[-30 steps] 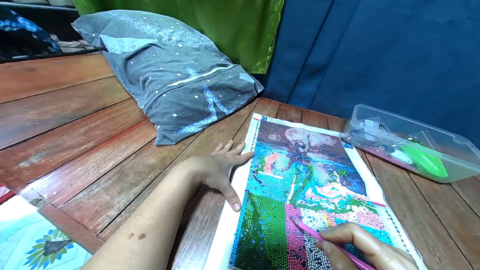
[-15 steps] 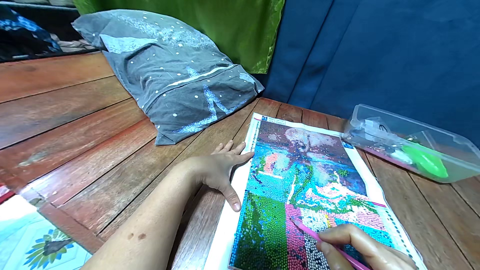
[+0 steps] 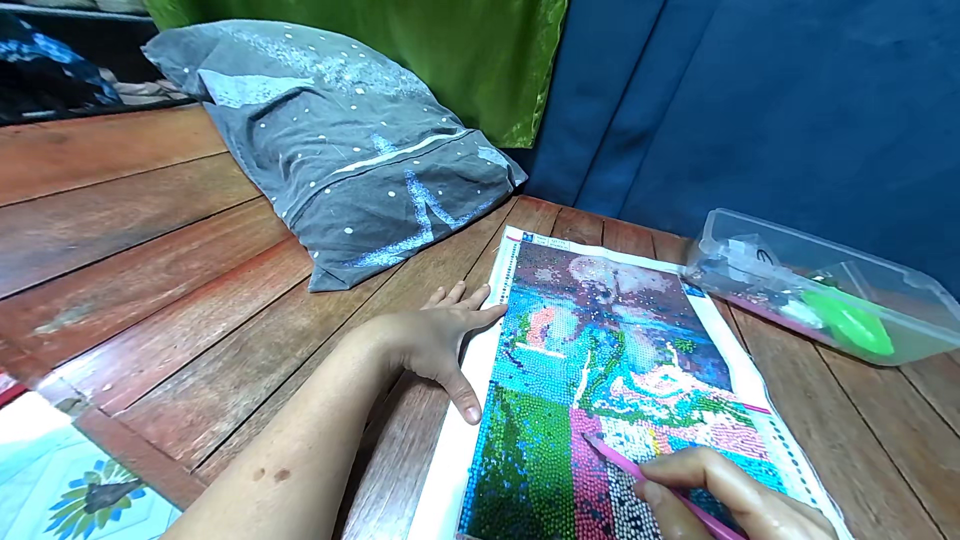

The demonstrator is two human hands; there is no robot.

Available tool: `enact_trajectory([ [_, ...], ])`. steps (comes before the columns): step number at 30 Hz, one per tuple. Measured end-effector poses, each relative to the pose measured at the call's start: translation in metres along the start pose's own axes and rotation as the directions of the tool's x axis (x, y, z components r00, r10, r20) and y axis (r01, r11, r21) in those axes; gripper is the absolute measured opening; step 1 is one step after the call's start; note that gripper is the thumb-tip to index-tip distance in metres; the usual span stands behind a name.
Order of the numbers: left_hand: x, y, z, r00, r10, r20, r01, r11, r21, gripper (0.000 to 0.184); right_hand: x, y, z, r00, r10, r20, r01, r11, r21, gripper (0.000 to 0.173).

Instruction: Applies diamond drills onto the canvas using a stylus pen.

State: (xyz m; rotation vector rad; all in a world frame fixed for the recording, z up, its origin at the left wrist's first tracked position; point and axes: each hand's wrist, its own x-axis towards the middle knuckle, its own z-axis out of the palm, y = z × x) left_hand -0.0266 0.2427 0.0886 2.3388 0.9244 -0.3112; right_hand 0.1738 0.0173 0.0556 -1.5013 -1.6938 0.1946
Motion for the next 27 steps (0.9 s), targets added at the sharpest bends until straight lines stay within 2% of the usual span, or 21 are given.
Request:
enact_trajectory([
  [27,0.0006,0.0003,0.0001,1.000,-0.007,0.006,0.007,1.000,0.002,0.129,0.0013,0.0067,0.0006,0.998,0.053,0.028,-0.056,0.992,0.114,0.013],
])
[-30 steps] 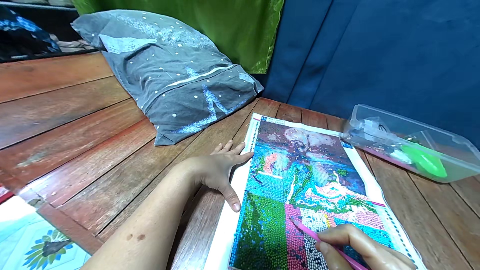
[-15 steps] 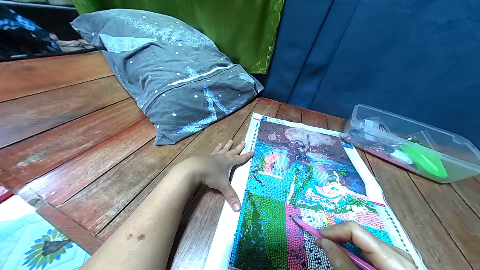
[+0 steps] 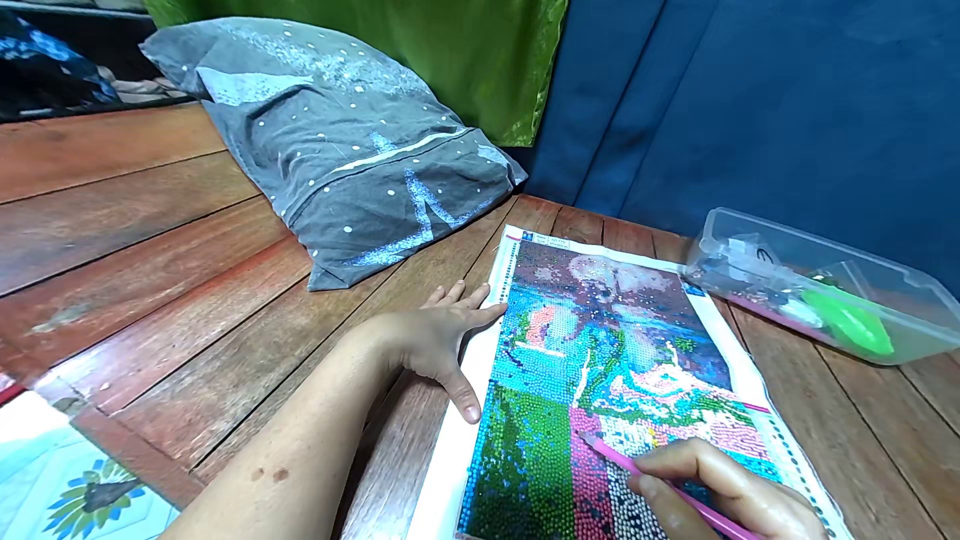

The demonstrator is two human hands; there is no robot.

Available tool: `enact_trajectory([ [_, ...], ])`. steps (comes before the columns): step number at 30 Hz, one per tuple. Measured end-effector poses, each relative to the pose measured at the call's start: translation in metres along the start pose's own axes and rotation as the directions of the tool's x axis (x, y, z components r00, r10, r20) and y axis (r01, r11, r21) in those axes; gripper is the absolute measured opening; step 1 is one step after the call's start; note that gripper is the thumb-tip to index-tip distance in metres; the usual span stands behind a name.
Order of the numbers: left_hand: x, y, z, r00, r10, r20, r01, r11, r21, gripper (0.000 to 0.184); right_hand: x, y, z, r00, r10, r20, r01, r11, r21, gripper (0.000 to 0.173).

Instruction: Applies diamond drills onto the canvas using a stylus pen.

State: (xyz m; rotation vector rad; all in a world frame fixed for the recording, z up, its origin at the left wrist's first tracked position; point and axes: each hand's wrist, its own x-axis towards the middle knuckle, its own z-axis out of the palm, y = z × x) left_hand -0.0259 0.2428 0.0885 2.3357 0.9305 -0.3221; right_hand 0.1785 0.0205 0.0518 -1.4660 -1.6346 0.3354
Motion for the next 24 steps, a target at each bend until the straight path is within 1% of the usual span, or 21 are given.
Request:
enact_trajectory([
  [4,-0.0008,-0.0002,0.0002,1.000,0.003,-0.006,-0.003,1.000,0.003,0.129,0.0001,-0.0003,-0.0004,1.000,0.009,-0.005,-0.009,1.000,0.006,0.013],
  [9,-0.0012,0.0003,-0.0001,1.000,0.002,-0.006,-0.002,1.000,-0.008,0.129,0.0007,0.0012,-0.0019,0.999,0.018,-0.046,-0.017,1.000,0.016,0.012],
  [17,-0.0006,-0.0001,0.0002,1.000,0.006,-0.003,-0.006,1.000,-0.001,0.129,0.0008,0.0022,0.0007,1.000,0.014,-0.026,-0.013,0.999,0.038,0.012],
  [24,-0.0003,0.0004,0.0000,1.000,0.005,-0.003,-0.005,1.000,0.007,0.129,0.0008,0.0010,0.0004,1.000,0.028,-0.008,-0.028,0.999,0.023,0.013],
])
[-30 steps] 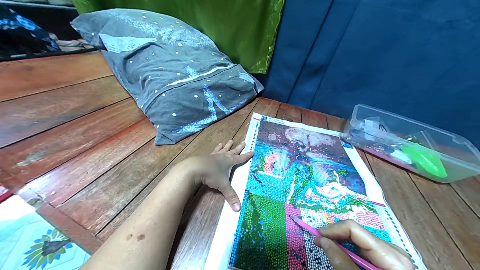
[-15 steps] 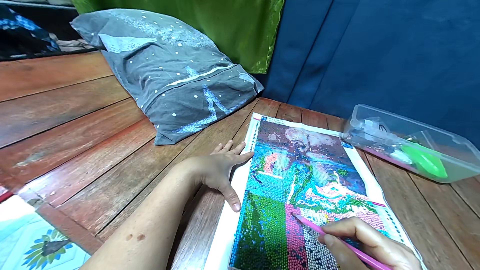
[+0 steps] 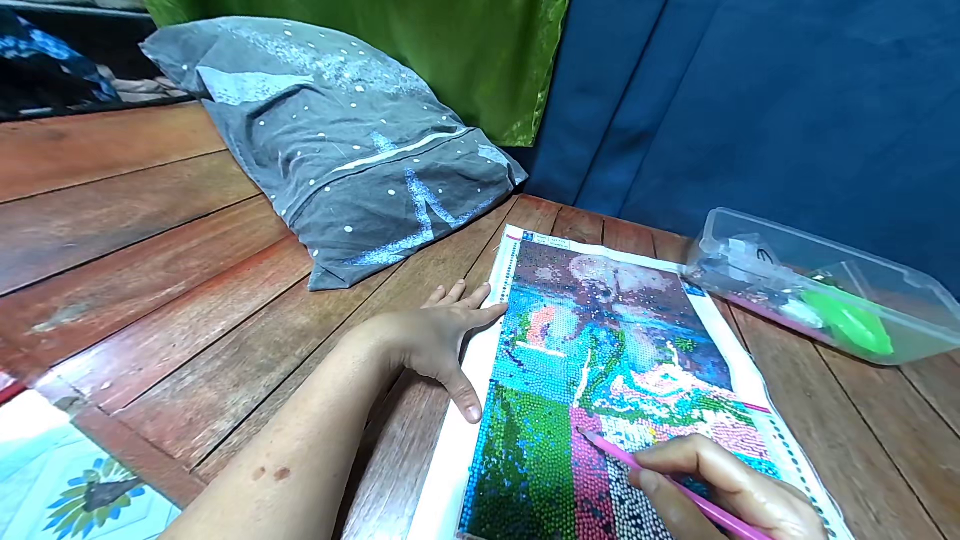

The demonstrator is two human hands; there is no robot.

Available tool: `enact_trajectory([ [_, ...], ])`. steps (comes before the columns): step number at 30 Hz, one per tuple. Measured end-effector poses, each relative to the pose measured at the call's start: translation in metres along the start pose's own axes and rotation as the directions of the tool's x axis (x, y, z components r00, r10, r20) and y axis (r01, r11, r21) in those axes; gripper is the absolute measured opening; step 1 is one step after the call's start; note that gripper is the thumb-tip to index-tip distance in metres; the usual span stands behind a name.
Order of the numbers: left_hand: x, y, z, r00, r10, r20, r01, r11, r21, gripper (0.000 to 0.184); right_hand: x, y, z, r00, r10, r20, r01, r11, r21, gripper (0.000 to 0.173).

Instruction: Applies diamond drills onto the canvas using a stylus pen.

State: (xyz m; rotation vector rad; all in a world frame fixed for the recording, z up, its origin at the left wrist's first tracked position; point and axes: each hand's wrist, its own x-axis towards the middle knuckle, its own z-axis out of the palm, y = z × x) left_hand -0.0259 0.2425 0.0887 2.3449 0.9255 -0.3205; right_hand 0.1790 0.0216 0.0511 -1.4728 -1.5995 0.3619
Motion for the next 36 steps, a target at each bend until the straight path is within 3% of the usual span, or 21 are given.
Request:
enact_trajectory([
  [26,-0.001,0.000,0.000,1.000,-0.001,-0.002,0.001,1.000,-0.014,0.129,0.002,0.004,0.001,1.000,-0.012,-0.028,0.012,1.000,0.016,0.011],
  [30,0.000,0.000,0.000,1.000,-0.002,-0.002,0.002,1.000,-0.014,0.130,0.005,0.002,-0.002,0.995,0.083,-0.047,-0.073,0.979,0.192,0.008],
  [33,0.000,0.000,-0.001,1.000,-0.007,0.004,0.007,1.000,-0.002,0.130,0.016,-0.004,-0.006,0.976,0.208,-0.068,-0.169,0.913,0.370,0.022],
  [36,0.000,-0.002,0.004,0.999,0.003,-0.038,-0.003,1.000,0.003,0.130,0.032,-0.005,-0.006,0.951,0.292,-0.102,-0.215,0.861,0.461,0.022],
])
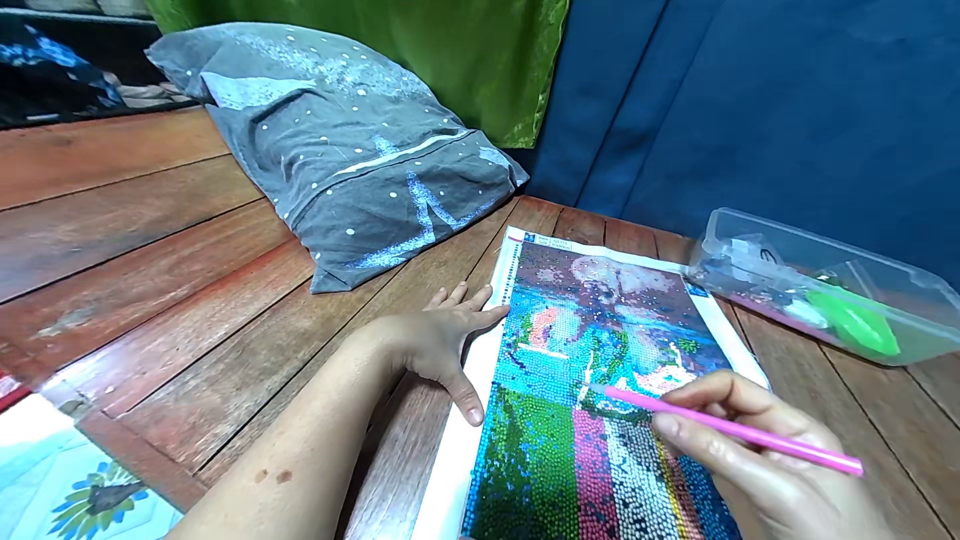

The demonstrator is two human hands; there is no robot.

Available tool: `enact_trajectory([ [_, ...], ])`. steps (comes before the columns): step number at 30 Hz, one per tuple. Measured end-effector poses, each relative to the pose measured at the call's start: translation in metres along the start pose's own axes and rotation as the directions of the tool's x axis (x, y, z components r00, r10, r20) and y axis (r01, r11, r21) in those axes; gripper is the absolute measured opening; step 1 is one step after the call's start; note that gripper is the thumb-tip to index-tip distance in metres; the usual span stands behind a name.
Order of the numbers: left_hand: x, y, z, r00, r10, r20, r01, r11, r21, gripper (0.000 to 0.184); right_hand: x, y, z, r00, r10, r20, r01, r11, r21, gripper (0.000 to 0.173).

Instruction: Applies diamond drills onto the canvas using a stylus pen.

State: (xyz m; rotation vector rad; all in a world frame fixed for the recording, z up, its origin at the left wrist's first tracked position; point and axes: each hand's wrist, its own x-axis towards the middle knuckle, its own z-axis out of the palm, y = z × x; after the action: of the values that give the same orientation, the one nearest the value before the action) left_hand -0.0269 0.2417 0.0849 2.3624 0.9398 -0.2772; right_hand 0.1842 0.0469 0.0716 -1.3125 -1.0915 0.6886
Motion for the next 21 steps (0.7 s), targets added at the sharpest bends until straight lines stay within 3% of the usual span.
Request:
enact_trajectory([
  [7,-0.001,0.000,0.002,0.999,0.017,-0.041,-0.017,1.000,0.005,0.129,0.020,0.008,0.024,0.991,-0.133,0.003,0.133,0.991,-0.007,0.005],
  [9,0.000,0.001,-0.003,1.000,0.004,0.025,-0.004,1.000,0.004,0.129,0.020,0.008,0.025,0.987,-0.162,0.000,0.162,0.986,-0.028,0.006],
  [16,0.000,-0.001,0.005,0.997,0.022,-0.072,-0.021,1.000,0.021,0.128,0.021,0.002,0.018,1.000,-0.007,0.029,0.004,0.994,0.105,0.015],
  [21,0.001,0.000,0.004,0.999,0.021,-0.040,-0.020,0.999,0.032,0.127,0.015,0.015,0.018,0.992,-0.120,0.036,0.123,0.989,-0.077,0.008],
])
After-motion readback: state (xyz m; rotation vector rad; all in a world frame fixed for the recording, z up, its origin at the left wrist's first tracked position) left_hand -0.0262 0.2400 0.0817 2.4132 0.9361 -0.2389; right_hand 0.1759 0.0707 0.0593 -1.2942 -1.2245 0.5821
